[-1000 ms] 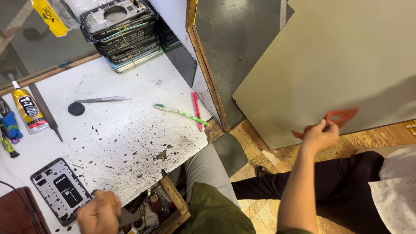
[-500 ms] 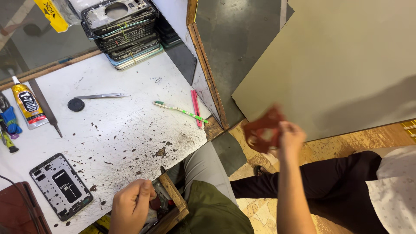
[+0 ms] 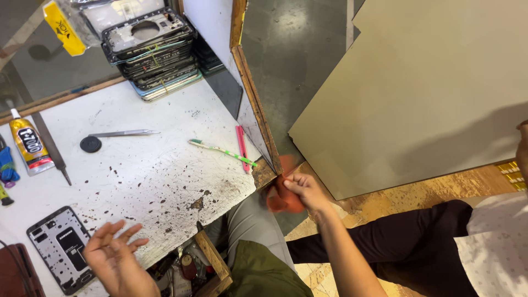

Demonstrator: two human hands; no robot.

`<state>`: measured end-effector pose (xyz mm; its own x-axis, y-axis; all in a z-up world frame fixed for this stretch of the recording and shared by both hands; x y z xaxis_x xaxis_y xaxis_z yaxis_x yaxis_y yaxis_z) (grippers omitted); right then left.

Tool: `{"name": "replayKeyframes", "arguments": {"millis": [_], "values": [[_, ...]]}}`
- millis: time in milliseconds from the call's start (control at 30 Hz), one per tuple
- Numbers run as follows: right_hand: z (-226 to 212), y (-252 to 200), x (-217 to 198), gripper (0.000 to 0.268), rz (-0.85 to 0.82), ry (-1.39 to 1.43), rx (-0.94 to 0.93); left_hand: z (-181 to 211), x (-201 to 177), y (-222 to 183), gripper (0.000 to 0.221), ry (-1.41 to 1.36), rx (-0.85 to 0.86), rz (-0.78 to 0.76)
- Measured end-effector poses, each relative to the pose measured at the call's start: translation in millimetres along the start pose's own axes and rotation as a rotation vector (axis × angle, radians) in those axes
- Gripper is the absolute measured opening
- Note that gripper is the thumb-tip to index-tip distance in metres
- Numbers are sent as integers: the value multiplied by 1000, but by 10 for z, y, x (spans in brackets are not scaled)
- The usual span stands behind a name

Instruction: The person cleans and scrapes the internal frame of a mobile phone using a spudger and a brush.

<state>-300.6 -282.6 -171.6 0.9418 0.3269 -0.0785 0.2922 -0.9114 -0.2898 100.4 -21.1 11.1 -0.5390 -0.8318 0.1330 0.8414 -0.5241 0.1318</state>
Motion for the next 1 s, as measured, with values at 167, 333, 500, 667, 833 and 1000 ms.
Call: {"name": "replayKeyframes", "arguments": {"millis": [167, 333, 500, 667, 833, 1000], "values": [[-187, -199, -707, 9, 408, 194, 33, -80, 86, -71, 25, 102, -63, -120], [-1155, -769, -1015, 11, 463, 107, -203, -18, 301, -188, 20, 314, 106, -263], [-1816, -1154, -605, 13, 247, 233, -402, -664, 781, -595, 37, 279, -452, -674], [-2205, -1282, 177, 19, -123, 567, -515, -654, 1231, -861, 54, -188, -620, -794], [-2086, -884, 771, 16, -58, 469, -324, -500, 972, -704, 48, -831, -779, -429], [-1972, -649, 1176, 10, -59, 360, -330, -20, 433, -55, 37, -402, -271, -288]]}}
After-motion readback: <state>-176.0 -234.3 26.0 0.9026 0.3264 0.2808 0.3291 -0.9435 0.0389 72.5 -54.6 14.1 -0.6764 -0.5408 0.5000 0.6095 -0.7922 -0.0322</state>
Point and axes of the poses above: each hand's wrist, its own y-axis towards the middle knuckle, its own x-axis out of the palm, z = x × y, the point moved 10 cm from there along y, towards the middle knuckle, and after that the axes turned 11 degrees about -y, right-handed, at the moved point
